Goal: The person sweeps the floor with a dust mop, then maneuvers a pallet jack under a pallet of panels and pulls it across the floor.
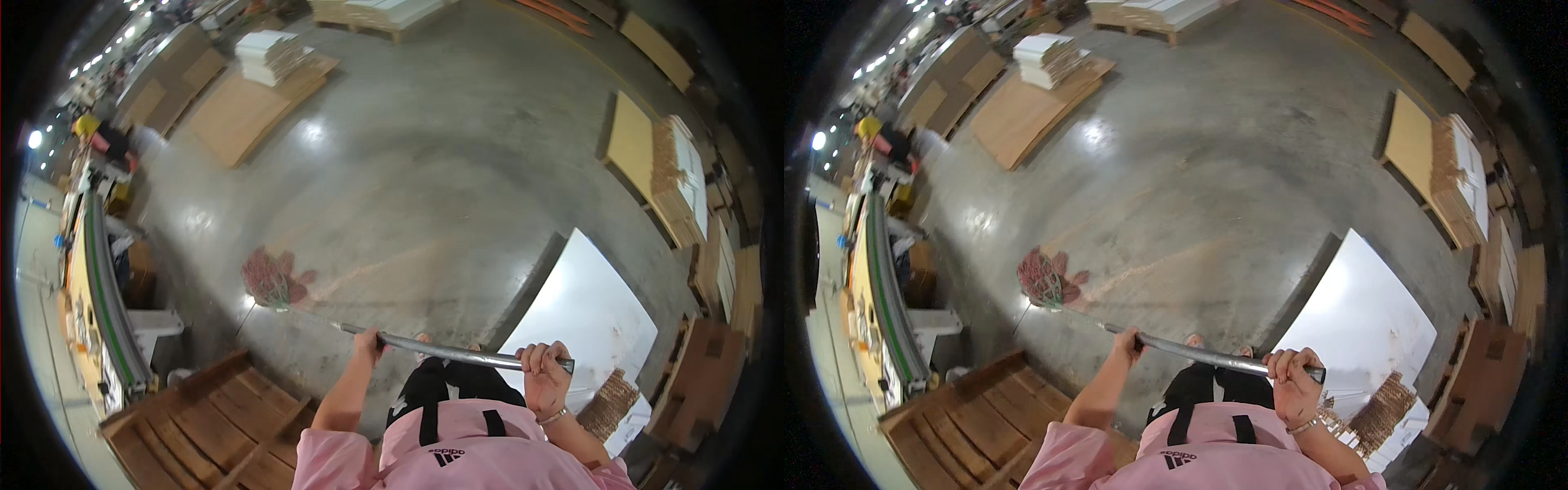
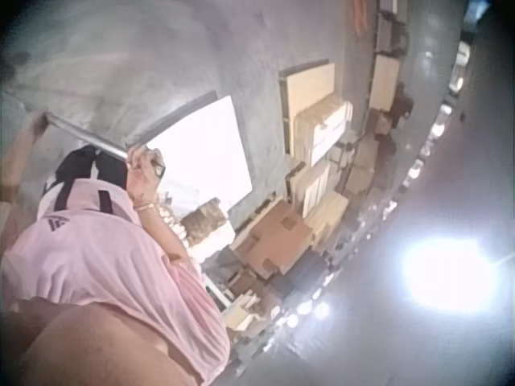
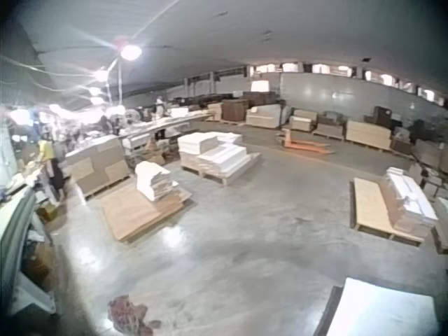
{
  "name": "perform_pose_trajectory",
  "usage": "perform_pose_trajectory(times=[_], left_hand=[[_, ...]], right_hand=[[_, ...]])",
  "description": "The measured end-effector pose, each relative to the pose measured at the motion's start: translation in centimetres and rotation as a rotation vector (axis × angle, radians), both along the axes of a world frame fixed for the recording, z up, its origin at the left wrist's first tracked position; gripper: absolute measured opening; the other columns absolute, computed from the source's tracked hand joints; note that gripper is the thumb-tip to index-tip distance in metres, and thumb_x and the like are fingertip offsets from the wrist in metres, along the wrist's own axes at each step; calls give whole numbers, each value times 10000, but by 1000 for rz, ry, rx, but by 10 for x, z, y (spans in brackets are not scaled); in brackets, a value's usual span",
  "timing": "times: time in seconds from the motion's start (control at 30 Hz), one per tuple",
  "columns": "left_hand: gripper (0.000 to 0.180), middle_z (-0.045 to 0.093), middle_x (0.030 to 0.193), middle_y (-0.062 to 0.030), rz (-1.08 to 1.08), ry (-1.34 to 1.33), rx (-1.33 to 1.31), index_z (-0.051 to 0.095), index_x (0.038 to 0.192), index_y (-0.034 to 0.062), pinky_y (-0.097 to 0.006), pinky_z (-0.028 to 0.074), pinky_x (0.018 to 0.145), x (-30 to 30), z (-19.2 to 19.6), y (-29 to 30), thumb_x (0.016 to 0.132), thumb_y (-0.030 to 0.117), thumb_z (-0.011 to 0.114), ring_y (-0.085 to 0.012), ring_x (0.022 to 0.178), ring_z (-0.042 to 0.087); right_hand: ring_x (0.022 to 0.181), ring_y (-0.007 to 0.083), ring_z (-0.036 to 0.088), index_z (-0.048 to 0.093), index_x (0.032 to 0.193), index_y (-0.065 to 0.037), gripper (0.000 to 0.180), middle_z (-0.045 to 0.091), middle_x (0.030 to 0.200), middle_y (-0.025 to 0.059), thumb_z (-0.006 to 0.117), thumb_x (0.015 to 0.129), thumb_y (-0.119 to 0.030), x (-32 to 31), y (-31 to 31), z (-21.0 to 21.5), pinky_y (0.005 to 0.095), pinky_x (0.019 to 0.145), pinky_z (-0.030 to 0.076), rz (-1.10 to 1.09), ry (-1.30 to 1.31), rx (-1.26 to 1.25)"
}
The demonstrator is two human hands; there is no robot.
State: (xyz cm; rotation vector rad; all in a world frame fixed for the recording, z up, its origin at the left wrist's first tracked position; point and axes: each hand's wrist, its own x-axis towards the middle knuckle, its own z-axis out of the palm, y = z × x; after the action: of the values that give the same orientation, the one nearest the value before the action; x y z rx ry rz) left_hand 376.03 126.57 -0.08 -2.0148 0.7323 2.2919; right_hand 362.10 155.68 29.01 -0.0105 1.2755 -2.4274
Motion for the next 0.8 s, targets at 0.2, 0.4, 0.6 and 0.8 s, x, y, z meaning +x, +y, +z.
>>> perform_pose_trajectory(times=[0.2,0.4,0.6,0.8], left_hand=[[105,534,693,-117,164,34,-103,499,805,-19,-397,544,446,3,45,16,815,57,571,-244,571,584],[105,608,810,-150,37,259,29,556,870,-20,-418,573,584,-59,79,130,836,74,585,-276,695,635],[119,637,853,-136,-158,484,282,578,884,-14,-443,586,705,-118,144,310,855,99,605,-261,743,649],[151,640,817,-126,-516,542,454,572,838,-3,-419,589,674,-156,172,441,871,143,593,-260,737,660]], right_hand=[[590,160,369,384,695,-118,292,373,569,16,617,838,-221,-16,15,-5,349,715,361,135,89,-30],[552,152,299,351,684,-126,311,314,555,8,626,794,-221,-39,151,33,347,677,320,31,224,11],[617,129,320,393,756,-133,288,302,583,-20,658,840,-208,3,370,102,328,709,322,-285,344,95],[645,117,317,405,842,-131,271,290,584,-29,655,862,-232,102,447,159,309,744,292,-532,468,232]])
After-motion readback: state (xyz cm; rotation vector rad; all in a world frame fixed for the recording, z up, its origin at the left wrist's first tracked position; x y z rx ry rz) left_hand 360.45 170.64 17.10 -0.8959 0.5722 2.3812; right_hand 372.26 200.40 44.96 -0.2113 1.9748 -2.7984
